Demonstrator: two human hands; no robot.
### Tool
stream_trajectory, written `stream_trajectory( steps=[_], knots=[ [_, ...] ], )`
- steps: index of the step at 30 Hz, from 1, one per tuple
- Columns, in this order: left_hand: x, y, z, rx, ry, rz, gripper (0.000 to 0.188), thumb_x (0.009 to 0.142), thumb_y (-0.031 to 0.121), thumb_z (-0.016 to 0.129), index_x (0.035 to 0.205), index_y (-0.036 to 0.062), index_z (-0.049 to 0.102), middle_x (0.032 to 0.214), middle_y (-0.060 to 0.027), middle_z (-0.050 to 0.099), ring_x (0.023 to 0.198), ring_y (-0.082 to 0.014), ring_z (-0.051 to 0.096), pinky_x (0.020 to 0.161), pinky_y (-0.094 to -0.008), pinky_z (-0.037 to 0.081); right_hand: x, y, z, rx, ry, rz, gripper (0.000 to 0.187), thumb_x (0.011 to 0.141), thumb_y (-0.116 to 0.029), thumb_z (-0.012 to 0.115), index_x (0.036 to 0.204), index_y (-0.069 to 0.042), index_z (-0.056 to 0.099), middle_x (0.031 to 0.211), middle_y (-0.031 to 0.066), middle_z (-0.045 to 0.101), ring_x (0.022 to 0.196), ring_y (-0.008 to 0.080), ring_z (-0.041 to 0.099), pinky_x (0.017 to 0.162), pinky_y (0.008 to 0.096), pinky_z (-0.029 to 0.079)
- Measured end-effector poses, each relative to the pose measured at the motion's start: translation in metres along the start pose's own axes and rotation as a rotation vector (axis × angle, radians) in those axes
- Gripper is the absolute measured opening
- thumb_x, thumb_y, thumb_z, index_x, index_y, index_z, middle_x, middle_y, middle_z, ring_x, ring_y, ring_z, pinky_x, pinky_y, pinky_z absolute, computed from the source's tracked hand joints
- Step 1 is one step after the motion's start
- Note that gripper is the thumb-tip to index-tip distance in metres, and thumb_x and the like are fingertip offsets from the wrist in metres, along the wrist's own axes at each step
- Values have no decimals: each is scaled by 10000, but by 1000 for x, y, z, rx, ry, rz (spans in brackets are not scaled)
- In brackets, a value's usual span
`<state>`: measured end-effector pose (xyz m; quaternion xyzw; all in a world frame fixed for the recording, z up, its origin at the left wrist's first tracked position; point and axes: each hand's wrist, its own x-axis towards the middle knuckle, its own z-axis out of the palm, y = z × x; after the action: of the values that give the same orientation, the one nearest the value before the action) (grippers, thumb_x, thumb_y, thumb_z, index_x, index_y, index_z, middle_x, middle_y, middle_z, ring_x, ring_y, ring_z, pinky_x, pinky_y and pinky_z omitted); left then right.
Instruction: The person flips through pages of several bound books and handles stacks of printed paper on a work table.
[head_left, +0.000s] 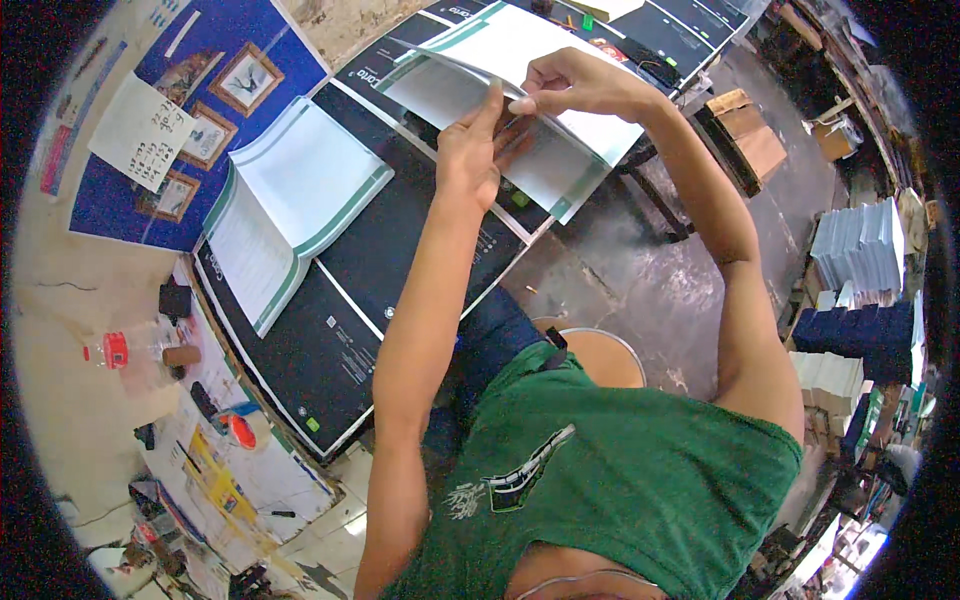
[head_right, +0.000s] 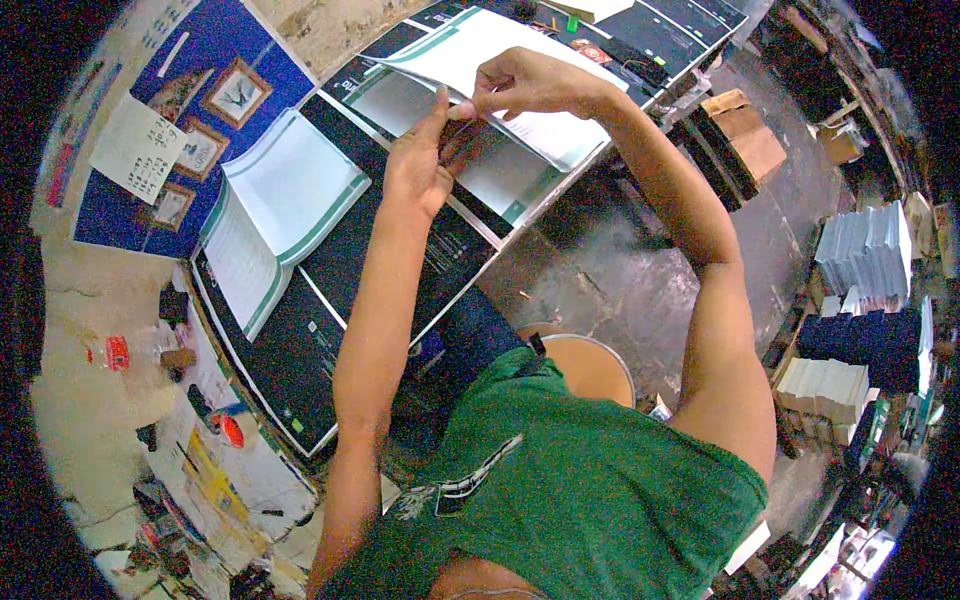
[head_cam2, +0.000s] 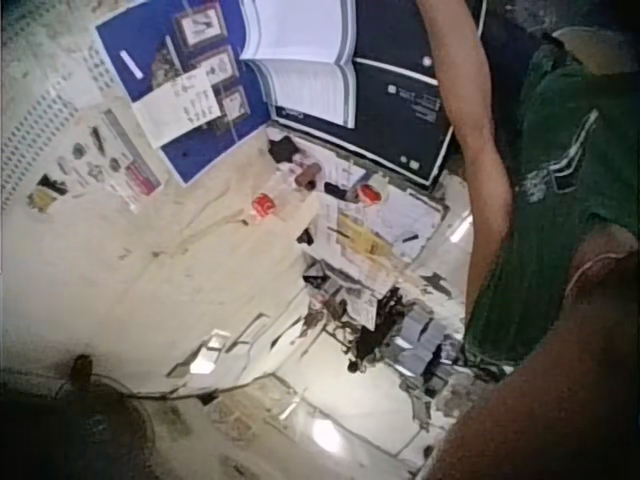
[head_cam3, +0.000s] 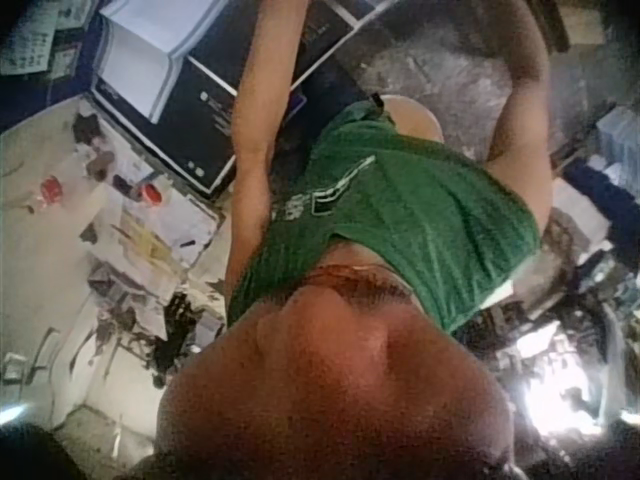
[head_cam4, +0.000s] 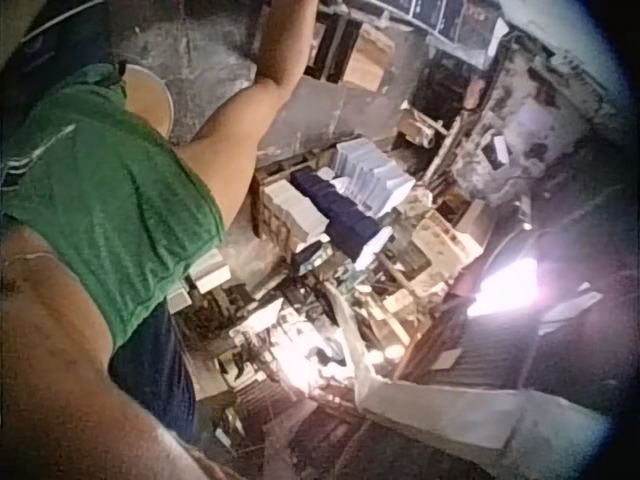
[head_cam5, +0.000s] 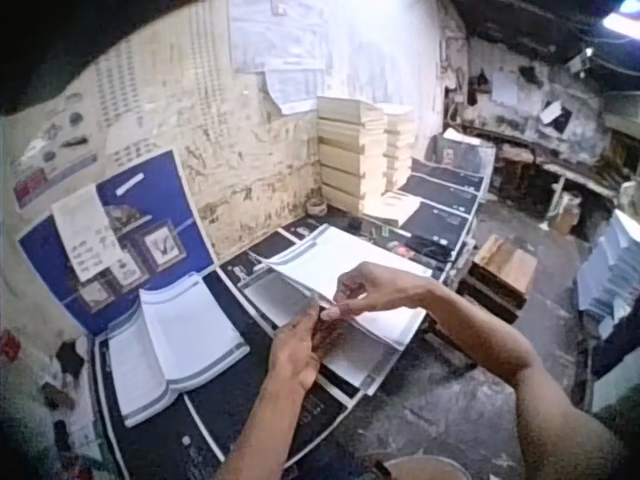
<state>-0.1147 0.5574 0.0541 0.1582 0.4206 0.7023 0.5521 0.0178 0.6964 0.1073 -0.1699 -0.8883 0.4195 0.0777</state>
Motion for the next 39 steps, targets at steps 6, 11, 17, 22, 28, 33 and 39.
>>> stream_trajectory(
  steps=[6, 11, 17, 22, 28, 33, 39],
  knots=[
    [-14, 3, -6, 61, 103, 77, 255, 916, 209, 656, 1021, -23, 638, 947, -90, 652, 851, -206, 643, 763, -369, 577, -3, -3, -8, -100, 86, 20, 358, 928, -316, 626, 1036, 24, 661, 863, 31, 645, 774, 80, 540, 691, 261, 454],
    [-21, -1, -27, 177, 164, 103, 249, 863, 189, 719, 984, -17, 649, 895, -83, 651, 778, -180, 644, 650, -303, 564, -10, -9, -28, -313, 150, -102, 372, 960, -286, 590, 1099, 56, 640, 923, 82, 676, 832, 139, 607, 768, 288, 487],
    [-18, -8, -41, 358, 335, 105, 193, 851, 137, 724, 914, -18, 628, 773, -64, 640, 626, -127, 633, 491, -221, 474, -17, -36, -42, -335, 97, -7, 318, 969, -262, 543, 1051, 39, 612, 790, 125, 658, 772, 196, 613, 738, 344, 496],
    [-12, -12, -47, 245, 218, 42, 189, 850, 174, 733, 876, 21, 625, 756, -43, 623, 614, -124, 602, 517, -230, 476, -15, -17, -40, -410, 250, -159, 368, 953, -246, 601, 1138, 72, 618, 1006, 120, 690, 885, 177, 639, 828, 305, 504],
    [-59, 17, -85, 104, 308, 133, 164, 902, 210, 658, 926, 55, 614, 794, -15, 617, 700, -125, 594, 598, -285, 496, -57, -53, -38, -155, 504, -165, 382, 938, -277, 630, 1193, 6, 605, 1191, 118, 636, 1117, 197, 586, 985, 316, 437],
    [-127, 35, -137, 215, 317, 227, 342, 947, 292, 597, 1090, -16, 636, 1000, -57, 648, 837, -126, 585, 796, -294, 465, -104, -82, -34, -115, 708, 14, 251, 937, -176, 570, 1143, -110, 696, 1301, 75, 581, 1232, 183, 508, 1058, 321, 377],
    [-241, 97, -241, 389, 674, 355, 330, 915, 268, 645, 1096, -7, 661, 916, -46, 668, 762, -114, 590, 718, -262, 478, -80, -96, 48, 284, 552, 52, 313, 867, -159, 682, 1132, 6, 668, 1163, 132, 628, 1067, 162, 575, 942, 298, 440]
  ],
)
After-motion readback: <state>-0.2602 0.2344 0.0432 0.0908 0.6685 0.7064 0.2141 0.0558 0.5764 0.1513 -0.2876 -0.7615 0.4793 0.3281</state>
